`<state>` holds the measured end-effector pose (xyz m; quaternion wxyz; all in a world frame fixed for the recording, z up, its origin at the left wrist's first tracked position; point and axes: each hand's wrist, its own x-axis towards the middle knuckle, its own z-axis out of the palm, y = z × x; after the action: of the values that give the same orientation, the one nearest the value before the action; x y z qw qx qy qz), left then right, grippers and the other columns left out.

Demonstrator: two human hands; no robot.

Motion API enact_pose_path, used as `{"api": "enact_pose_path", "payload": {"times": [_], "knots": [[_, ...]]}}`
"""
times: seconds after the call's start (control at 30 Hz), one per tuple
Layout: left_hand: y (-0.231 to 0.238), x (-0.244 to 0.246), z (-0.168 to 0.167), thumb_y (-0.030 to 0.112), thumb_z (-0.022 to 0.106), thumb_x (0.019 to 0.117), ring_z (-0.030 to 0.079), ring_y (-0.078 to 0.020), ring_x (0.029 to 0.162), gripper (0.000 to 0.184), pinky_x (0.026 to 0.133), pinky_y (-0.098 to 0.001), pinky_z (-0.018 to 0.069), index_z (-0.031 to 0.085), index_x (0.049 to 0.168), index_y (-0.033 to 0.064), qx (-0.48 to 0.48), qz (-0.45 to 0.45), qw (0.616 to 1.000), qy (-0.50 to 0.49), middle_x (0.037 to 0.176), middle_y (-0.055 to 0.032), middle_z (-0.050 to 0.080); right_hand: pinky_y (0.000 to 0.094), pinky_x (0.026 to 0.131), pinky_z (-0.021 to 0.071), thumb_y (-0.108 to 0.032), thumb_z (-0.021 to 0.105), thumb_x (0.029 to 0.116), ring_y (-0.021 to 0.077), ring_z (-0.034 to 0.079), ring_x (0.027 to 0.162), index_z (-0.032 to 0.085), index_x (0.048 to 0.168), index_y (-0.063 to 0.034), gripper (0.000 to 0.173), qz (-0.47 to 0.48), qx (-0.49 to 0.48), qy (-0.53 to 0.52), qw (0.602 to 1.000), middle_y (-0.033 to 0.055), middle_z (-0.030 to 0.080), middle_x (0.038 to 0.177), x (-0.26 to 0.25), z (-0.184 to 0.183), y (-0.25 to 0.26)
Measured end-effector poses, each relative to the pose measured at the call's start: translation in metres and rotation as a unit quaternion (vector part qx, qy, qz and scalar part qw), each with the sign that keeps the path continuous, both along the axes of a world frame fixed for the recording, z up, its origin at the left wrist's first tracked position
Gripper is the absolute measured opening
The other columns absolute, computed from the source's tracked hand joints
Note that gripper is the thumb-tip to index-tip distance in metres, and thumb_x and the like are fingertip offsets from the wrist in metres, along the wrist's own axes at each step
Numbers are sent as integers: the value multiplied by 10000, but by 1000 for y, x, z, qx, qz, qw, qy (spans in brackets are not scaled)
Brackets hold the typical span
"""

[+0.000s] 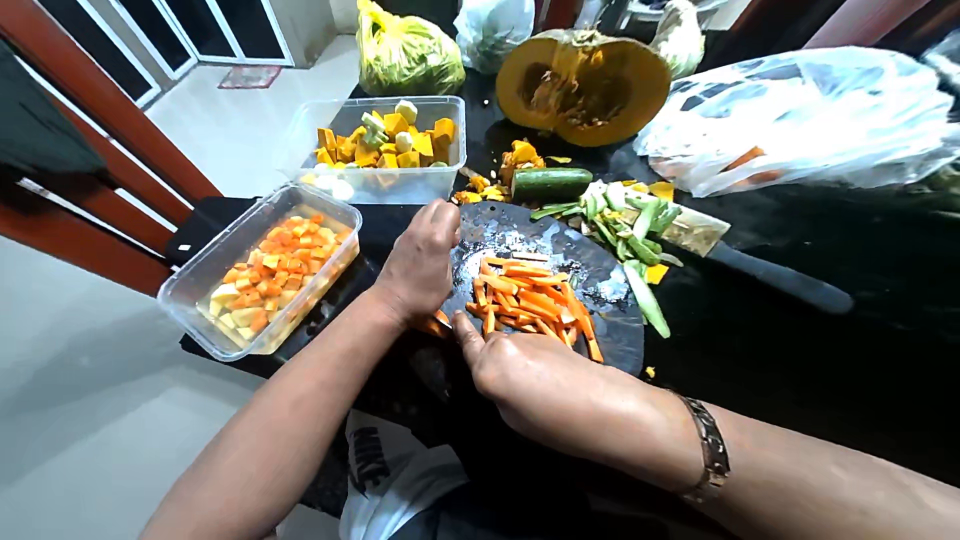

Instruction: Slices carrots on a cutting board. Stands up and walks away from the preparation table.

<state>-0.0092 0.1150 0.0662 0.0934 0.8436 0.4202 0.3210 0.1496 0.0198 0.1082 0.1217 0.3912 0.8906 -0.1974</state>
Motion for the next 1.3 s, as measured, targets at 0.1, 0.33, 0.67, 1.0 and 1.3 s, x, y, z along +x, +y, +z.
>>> {"api": "enact_pose_path", "payload": {"times": [0.1, 0.33, 0.67, 1.0, 1.3], "knots": [[-10, -12, 8, -49, 493, 900, 650, -326, 1042, 184, 911, -451, 541, 637, 1012, -70, 14, 26, 998, -51, 1067, -208, 650, 501, 764, 563, -24, 441, 1009, 391, 698, 881, 283, 1534, 125, 568, -4, -8, 51, 999, 234, 662, 992, 7, -6, 3], [-64, -52, -16, 222, 732, 884, 606, -227, 1133, 213, 974, -370, 519, 705, 1009, 52, -27, -50, 998, -27, 1143, -109, 641, 280, 591, 523, -101, 441, 1070, 104, 601, 669, 512, 1367, -29, 313, -55, -179, 218, 958, 70, 617, 904, 25, -18, 30], [-72, -49, -39, 161, 724, 924, 608, -186, 1093, 187, 983, -287, 503, 706, 999, -9, 60, -107, 988, -91, 1089, -132, 656, 212, 424, 487, -138, 468, 1085, 48, 513, 444, 469, 1468, -96, 386, -181, -333, 250, 891, 21, 586, 752, 38, -12, 20], [-63, -70, 4, 307, 732, 892, 609, -35, 799, 237, 713, -183, 511, 702, 913, 74, -166, -128, 977, 34, 869, 8, 641, 295, 508, 515, -203, 439, 1065, 103, 561, 525, 431, 1534, -49, 493, -106, -95, 226, 964, 37, 612, 742, 62, -21, 5], [-60, -72, 0, 249, 746, 876, 588, -67, 719, 248, 632, -217, 513, 699, 974, 27, -108, 5, 993, -49, 940, -50, 644, 358, 461, 492, -155, 444, 1000, 215, 594, 523, 555, 1389, 63, 460, 10, 183, 223, 957, 49, 591, 657, 56, -31, -11]]}}
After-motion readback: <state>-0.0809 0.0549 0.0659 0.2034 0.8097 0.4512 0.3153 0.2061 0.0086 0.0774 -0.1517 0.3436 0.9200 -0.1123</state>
